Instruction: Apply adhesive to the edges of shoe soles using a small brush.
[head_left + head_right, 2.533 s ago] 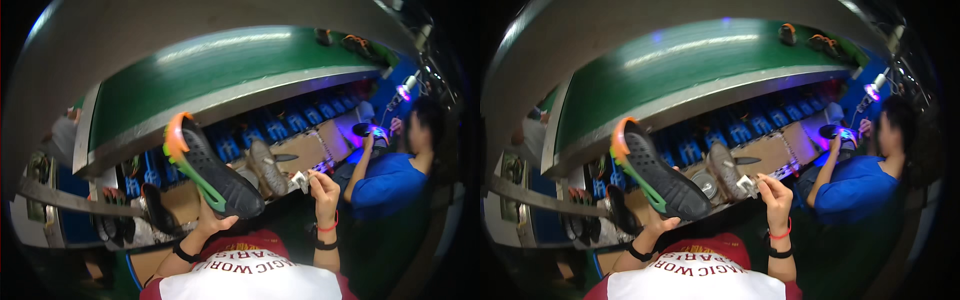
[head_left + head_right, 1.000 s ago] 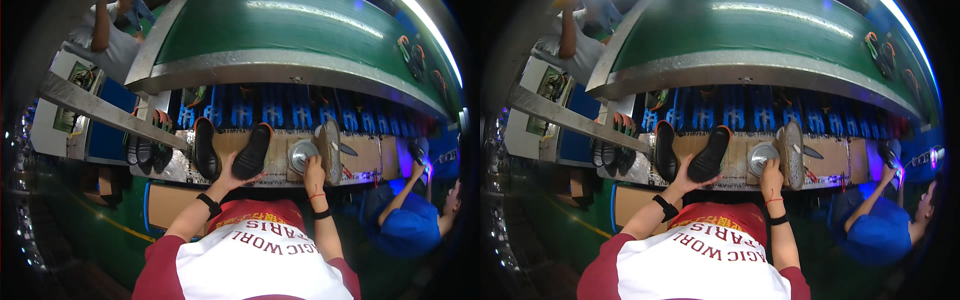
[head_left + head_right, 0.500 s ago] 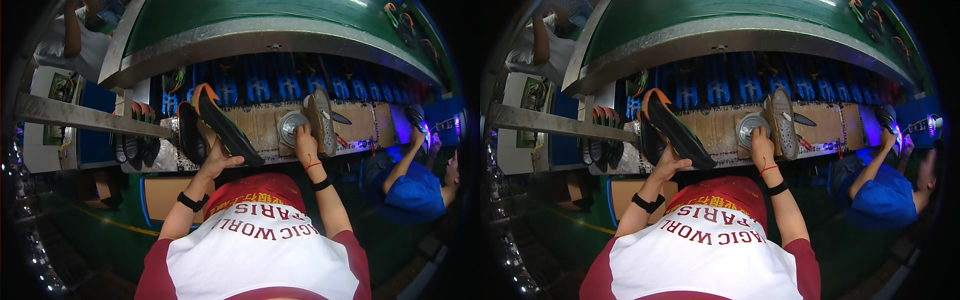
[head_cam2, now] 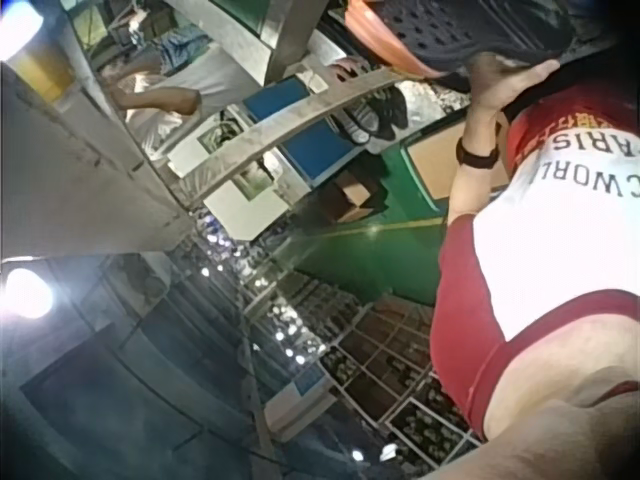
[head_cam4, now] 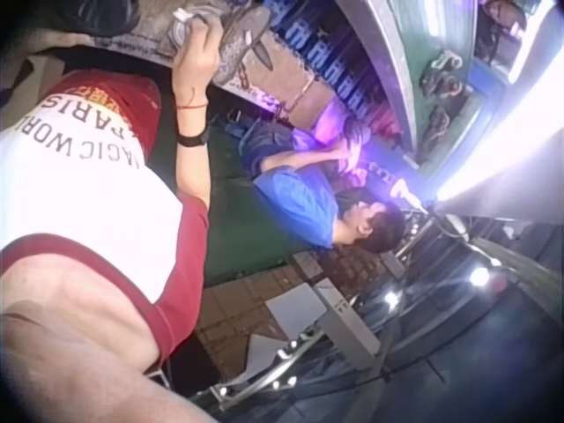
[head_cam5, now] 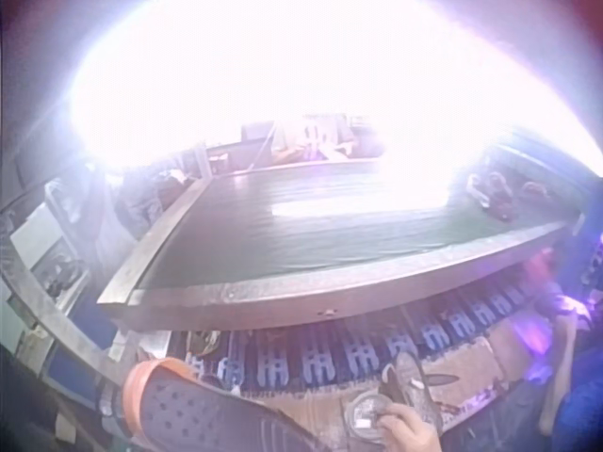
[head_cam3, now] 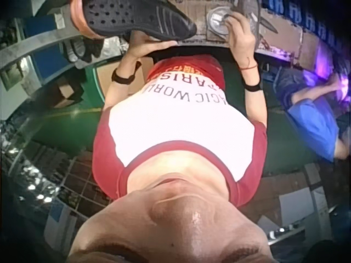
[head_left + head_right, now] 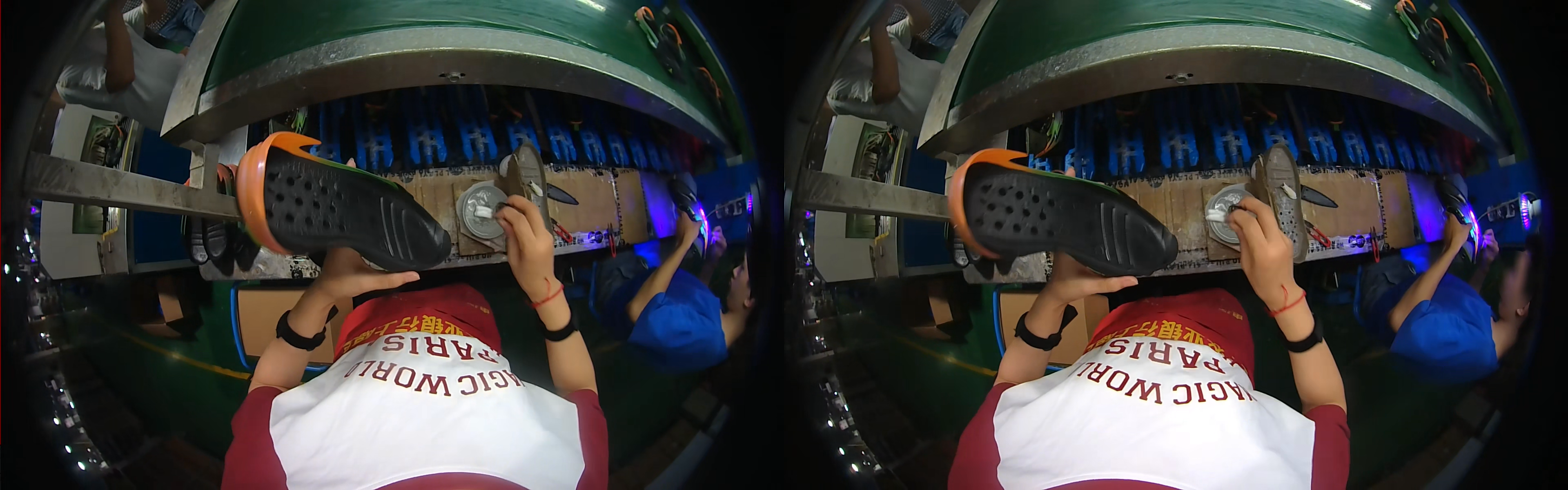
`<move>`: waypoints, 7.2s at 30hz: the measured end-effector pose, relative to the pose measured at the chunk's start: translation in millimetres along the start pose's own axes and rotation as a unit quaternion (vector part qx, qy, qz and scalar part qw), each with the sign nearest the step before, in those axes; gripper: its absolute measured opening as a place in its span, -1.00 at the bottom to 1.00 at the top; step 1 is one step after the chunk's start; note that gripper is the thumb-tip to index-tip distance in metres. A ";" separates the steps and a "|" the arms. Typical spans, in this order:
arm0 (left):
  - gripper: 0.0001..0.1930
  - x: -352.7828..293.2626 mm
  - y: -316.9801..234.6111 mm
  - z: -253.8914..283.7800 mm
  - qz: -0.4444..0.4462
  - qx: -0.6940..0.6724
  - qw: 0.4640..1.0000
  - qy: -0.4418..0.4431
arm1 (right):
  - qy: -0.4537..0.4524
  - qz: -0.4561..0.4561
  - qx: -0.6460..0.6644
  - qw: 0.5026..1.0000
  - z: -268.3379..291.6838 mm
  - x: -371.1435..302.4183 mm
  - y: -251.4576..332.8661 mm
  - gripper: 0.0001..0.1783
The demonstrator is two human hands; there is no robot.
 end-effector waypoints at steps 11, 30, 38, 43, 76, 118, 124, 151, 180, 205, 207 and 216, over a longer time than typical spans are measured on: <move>-0.34 29.8 -48.4 -3.2 0.031 -0.105 0.993 0.041 | 0.019 0.151 0.126 0.980 45.1 3.7 66.0 -0.74; -0.55 32.8 -13.9 -5.4 0.023 -0.287 0.956 -0.052 | -0.007 0.152 0.041 0.988 48.7 15.0 59.5 -0.78; -0.58 32.5 -15.7 -5.0 -0.017 -0.265 0.964 -0.035 | -0.012 0.129 0.057 0.990 51.1 19.2 60.4 -0.76; -0.59 33.4 -16.1 -5.6 -0.042 -0.251 0.967 -0.021 | -0.021 0.105 0.072 0.992 54.6 19.9 60.1 -0.75; -0.29 32.5 -38.5 -22.6 -0.436 0.008 0.887 -0.152 | 0.152 -0.073 0.249 0.954 37.3 26.1 45.6 -0.90; -0.41 38.9 -31.8 -25.3 -0.394 0.039 0.900 -0.185 | 0.082 -0.086 0.201 0.972 43.7 29.1 34.6 -0.91; -0.30 19.2 -32.9 -20.0 -0.075 -0.014 0.997 -0.032 | 0.010 -0.076 0.171 0.982 61.2 31.5 30.6 -0.89; 0.20 31.0 -55.4 -25.4 -0.020 -0.234 0.972 0.010 | -0.042 0.050 0.109 0.992 54.9 46.2 63.2 -0.81; 0.18 28.9 -54.8 -26.3 -0.020 -0.257 0.966 0.007 | 0.039 0.032 0.163 0.985 53.6 43.8 54.3 -0.85; -0.20 33.7 -41.5 -40.2 0.022 -0.846 0.503 0.174 | -0.022 -0.124 0.278 0.952 81.4 1.0 20.4 -0.78; -0.20 33.7 -46.2 -46.8 0.084 -0.861 0.467 0.184 | 0.023 -0.117 0.233 0.965 84.4 10.4 42.3 -0.66; 0.20 38.8 -57.2 -63.5 -0.016 -0.641 0.758 0.118 | 0.028 0.072 0.108 0.991 76.9 21.9 64.4 -0.32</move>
Point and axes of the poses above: each hand's wrist, its own x-axis towards the middle knuckle, its own z-axis out of the back of the hand, y = z × x, the point moved 6 cm from there along x, towards the middle knuckle, and after that the axes turned 3 degrees about -z, right-handed, at the moved point
